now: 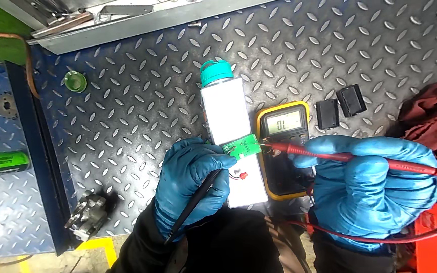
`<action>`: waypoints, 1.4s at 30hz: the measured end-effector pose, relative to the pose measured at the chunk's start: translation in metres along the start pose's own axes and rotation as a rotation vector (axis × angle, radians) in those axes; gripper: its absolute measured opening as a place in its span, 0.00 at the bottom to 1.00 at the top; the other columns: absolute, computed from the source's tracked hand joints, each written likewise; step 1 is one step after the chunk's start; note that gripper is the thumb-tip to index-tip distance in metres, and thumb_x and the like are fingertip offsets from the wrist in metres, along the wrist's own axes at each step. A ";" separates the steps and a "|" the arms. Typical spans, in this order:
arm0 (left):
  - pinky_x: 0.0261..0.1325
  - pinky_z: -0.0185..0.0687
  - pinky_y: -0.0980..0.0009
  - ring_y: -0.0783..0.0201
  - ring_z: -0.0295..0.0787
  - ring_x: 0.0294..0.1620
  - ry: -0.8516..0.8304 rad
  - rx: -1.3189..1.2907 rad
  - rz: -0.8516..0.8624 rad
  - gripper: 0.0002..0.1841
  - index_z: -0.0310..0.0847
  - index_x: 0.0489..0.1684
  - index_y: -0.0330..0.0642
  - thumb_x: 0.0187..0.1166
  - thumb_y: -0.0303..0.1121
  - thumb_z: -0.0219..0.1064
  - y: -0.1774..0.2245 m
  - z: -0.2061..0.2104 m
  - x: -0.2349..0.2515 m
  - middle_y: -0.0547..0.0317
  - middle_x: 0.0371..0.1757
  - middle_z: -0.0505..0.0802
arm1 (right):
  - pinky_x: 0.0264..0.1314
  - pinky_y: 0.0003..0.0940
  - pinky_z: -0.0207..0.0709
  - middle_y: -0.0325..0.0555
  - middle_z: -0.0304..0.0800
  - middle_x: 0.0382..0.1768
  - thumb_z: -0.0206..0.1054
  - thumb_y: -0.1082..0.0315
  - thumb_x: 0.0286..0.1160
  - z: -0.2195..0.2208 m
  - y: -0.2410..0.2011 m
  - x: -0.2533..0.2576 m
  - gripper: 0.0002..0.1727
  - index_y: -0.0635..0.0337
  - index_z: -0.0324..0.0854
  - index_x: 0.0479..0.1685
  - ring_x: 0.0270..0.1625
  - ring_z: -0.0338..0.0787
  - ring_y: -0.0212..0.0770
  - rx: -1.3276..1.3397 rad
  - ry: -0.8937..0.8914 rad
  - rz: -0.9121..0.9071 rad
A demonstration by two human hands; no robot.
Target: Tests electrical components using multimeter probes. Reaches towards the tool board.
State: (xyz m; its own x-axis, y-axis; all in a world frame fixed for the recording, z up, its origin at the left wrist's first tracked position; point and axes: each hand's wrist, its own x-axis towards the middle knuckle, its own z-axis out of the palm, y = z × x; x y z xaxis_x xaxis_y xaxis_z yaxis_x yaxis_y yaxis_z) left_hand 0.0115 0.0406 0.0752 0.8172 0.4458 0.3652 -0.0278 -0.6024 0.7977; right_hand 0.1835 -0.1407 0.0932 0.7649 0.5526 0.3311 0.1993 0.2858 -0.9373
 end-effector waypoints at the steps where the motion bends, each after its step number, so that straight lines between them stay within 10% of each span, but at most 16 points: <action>1: 0.75 0.80 0.53 0.62 0.94 0.54 -0.001 0.002 0.002 0.09 0.95 0.43 0.44 0.74 0.29 0.68 0.000 0.000 0.000 0.58 0.43 0.98 | 0.48 0.38 0.94 0.44 0.97 0.47 0.61 0.66 0.89 -0.001 0.000 0.000 0.08 0.51 0.83 0.57 0.45 0.98 0.45 -0.001 0.004 0.002; 42: 0.74 0.80 0.53 0.62 0.94 0.53 -0.007 0.026 -0.001 0.08 0.95 0.42 0.43 0.73 0.29 0.69 0.001 0.000 0.001 0.57 0.43 0.98 | 0.49 0.40 0.94 0.52 0.96 0.50 0.56 0.66 0.92 -0.007 0.022 0.005 0.09 0.54 0.81 0.57 0.45 0.98 0.48 0.256 0.079 0.215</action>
State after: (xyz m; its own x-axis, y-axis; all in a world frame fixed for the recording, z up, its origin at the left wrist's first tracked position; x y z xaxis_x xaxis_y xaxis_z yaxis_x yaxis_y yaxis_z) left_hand 0.0119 0.0404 0.0762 0.8210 0.4424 0.3608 -0.0115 -0.6191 0.7852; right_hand 0.1958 -0.1373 0.0729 0.8200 0.5618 0.1098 -0.1245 0.3623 -0.9237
